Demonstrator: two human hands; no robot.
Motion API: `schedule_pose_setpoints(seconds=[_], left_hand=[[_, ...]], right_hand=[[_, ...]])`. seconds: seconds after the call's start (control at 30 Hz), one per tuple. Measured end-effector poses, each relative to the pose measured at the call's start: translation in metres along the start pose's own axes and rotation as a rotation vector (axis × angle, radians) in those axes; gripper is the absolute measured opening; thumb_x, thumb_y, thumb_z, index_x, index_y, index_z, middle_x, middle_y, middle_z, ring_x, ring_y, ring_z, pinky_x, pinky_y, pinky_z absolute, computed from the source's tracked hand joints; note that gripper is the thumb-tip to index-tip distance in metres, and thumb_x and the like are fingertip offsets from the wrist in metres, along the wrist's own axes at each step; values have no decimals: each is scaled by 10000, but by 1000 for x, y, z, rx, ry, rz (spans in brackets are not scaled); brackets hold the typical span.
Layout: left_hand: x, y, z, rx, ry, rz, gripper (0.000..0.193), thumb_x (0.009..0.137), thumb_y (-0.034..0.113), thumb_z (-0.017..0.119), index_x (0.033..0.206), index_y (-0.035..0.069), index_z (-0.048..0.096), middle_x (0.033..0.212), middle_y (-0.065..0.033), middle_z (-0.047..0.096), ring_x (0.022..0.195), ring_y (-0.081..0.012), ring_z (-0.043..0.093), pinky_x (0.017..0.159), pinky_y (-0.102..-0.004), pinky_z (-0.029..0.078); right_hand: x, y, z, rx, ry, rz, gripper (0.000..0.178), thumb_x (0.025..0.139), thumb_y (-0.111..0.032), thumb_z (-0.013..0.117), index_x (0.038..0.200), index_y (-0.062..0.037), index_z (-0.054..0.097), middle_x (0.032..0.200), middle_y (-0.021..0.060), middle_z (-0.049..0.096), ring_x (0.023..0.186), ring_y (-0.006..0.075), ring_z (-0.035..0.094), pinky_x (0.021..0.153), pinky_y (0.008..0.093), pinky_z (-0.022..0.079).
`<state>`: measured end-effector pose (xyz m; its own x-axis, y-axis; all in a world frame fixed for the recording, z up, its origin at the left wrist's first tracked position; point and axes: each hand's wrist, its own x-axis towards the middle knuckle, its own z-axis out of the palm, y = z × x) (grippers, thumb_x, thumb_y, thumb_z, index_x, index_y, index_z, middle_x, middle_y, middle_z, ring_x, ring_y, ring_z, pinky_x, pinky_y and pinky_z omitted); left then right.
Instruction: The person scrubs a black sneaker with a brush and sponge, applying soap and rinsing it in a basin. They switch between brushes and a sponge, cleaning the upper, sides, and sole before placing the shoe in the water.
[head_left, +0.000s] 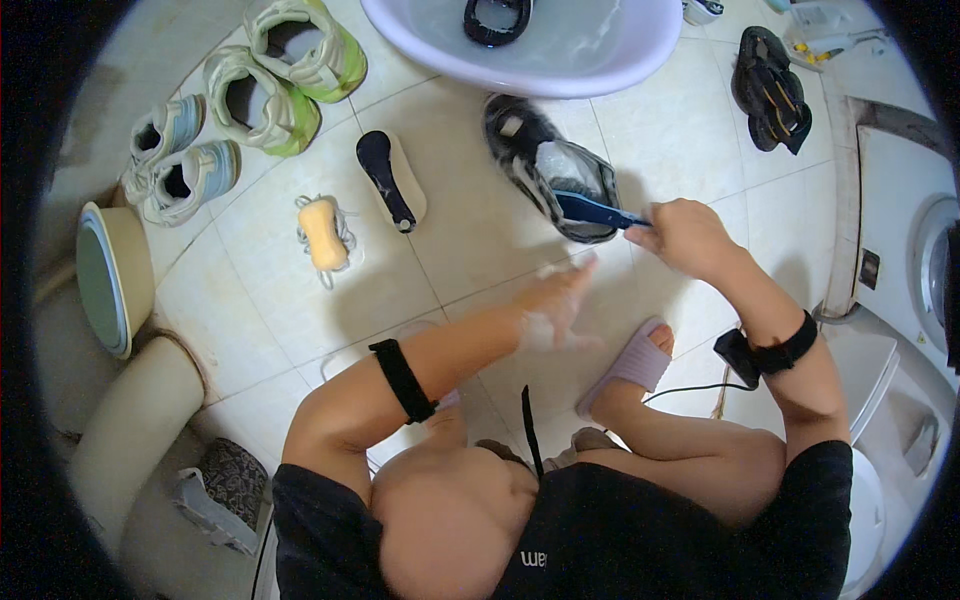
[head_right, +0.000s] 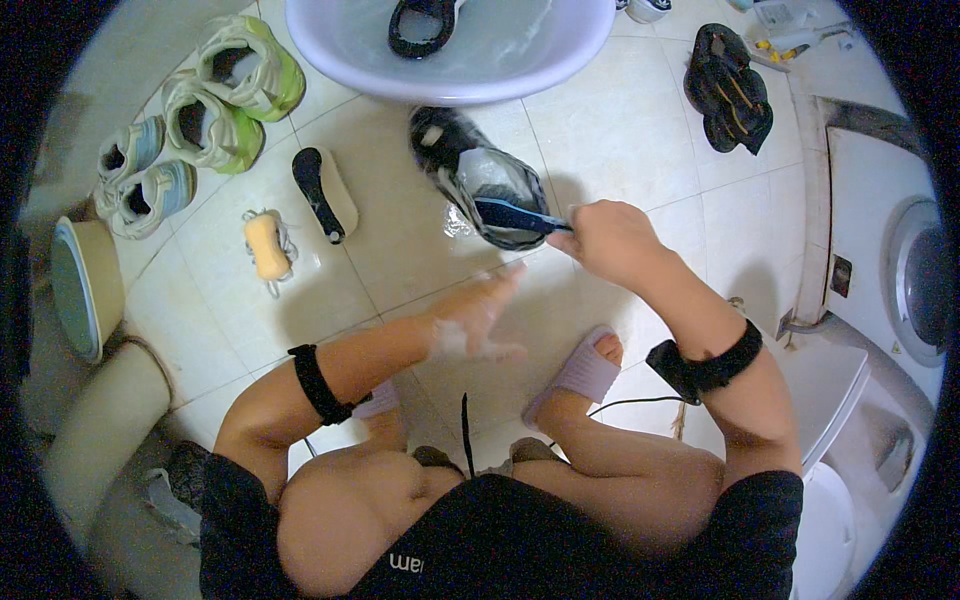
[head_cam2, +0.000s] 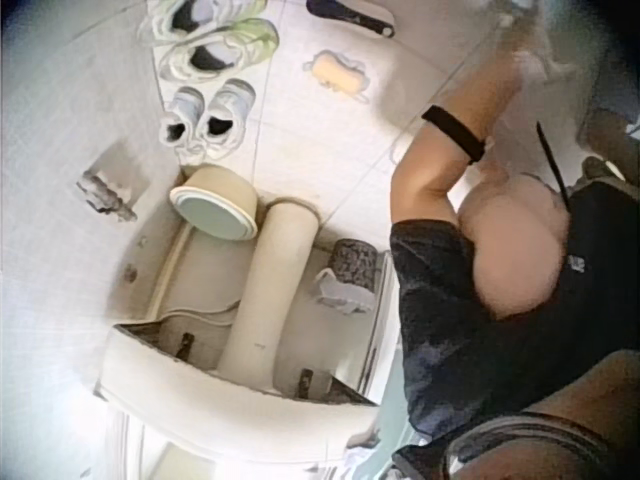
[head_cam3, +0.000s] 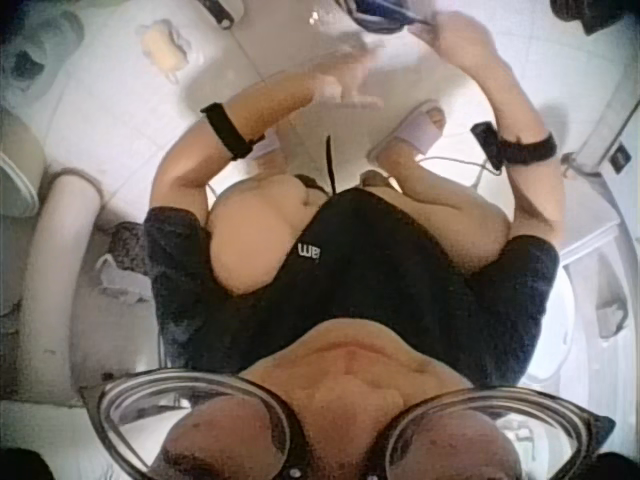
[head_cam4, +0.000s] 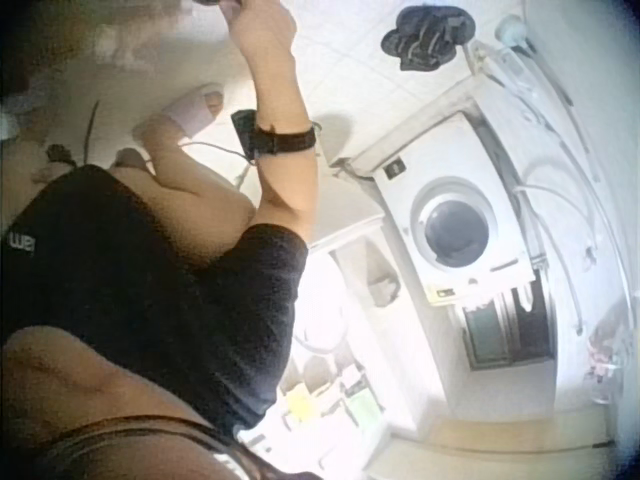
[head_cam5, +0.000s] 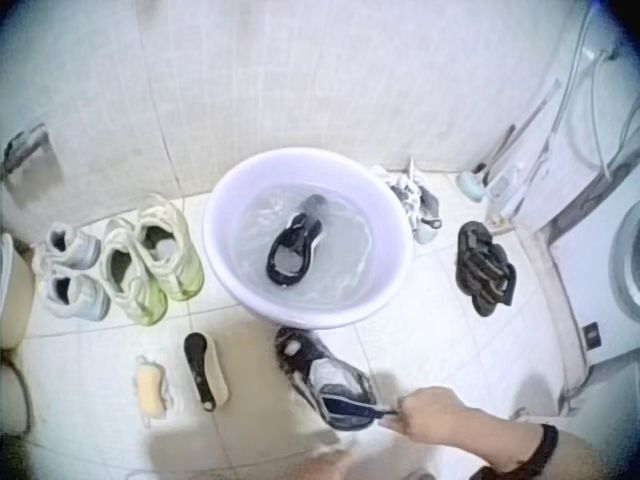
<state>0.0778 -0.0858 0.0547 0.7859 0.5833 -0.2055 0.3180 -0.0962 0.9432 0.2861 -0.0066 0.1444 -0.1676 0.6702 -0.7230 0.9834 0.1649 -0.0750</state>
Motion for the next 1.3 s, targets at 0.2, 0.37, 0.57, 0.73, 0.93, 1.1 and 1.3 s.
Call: schedule_pose_setpoints(seconds=[0.2, 0.37, 0.57, 0.73, 0.93, 1.1, 1.3], left_hand=[[25, -4, -58, 439, 185, 56, 684, 696, 309, 720, 1301, 166, 434, 1153, -144, 503, 1112, -339, 467, 951, -494, 359], [16, -23, -86, 789, 393, -168, 894, 602, 186, 795, 1368, 232, 335, 1304, -138, 407, 1200, -354, 393, 963, -517, 319], [13, -44, -73, 580, 480, -78, 910, 597, 132, 779, 1378, 235, 321, 1293, -140, 411, 1179, -352, 408, 953, -495, 332], [17, -61, -78, 471, 508, 80, 905, 560, 88, 765, 1357, 153, 341, 1223, -151, 463, 1114, -354, 460, 905, -461, 385], [20, -71, -78, 451, 537, 121, 926, 522, 72, 764, 1348, 107, 347, 1176, -165, 491, 1065, -355, 494, 876, -435, 414], [22, -77, -79, 509, 501, 171, 1008, 488, 88, 794, 1368, 77, 303, 1207, -175, 479, 1078, -357, 488, 898, -423, 404], [19, -75, -76, 497, 488, 116, 1010, 495, 94, 799, 1371, 56, 296, 1222, -183, 472, 1094, -353, 480, 927, -413, 383]], right_hand=[[-6, 41, -4, 250, 35, 86, 509, 845, -489, 555, 693, -6, 611, 589, 198, 560, 578, 365, 564, 576, 435, 443], [13, 60, -4, 371, 87, 75, 672, 757, -602, 612, 584, 45, 558, 523, 206, 518, 503, 359, 535, 516, 435, 432], [46, 36, -17, 171, 214, 124, 644, 715, -620, 634, 613, 15, 590, 532, 192, 529, 524, 354, 531, 531, 419, 433], [64, -12, -8, 182, 195, -246, 647, 672, -657, 637, 611, -13, 617, 564, 191, 566, 575, 357, 572, 569, 423, 462], [67, 16, -21, 354, 219, 23, 648, 715, -624, 633, 538, -4, 576, 480, 181, 510, 445, 332, 507, 486, 380, 435], [70, -5, -17, 109, 199, -209, 623, 730, -613, 617, 576, -9, 587, 526, 184, 522, 533, 350, 547, 545, 407, 450], [54, 33, -29, 453, 89, -7, 656, 709, -668, 608, 633, -18, 653, 510, 149, 561, 467, 299, 564, 498, 368, 458]])
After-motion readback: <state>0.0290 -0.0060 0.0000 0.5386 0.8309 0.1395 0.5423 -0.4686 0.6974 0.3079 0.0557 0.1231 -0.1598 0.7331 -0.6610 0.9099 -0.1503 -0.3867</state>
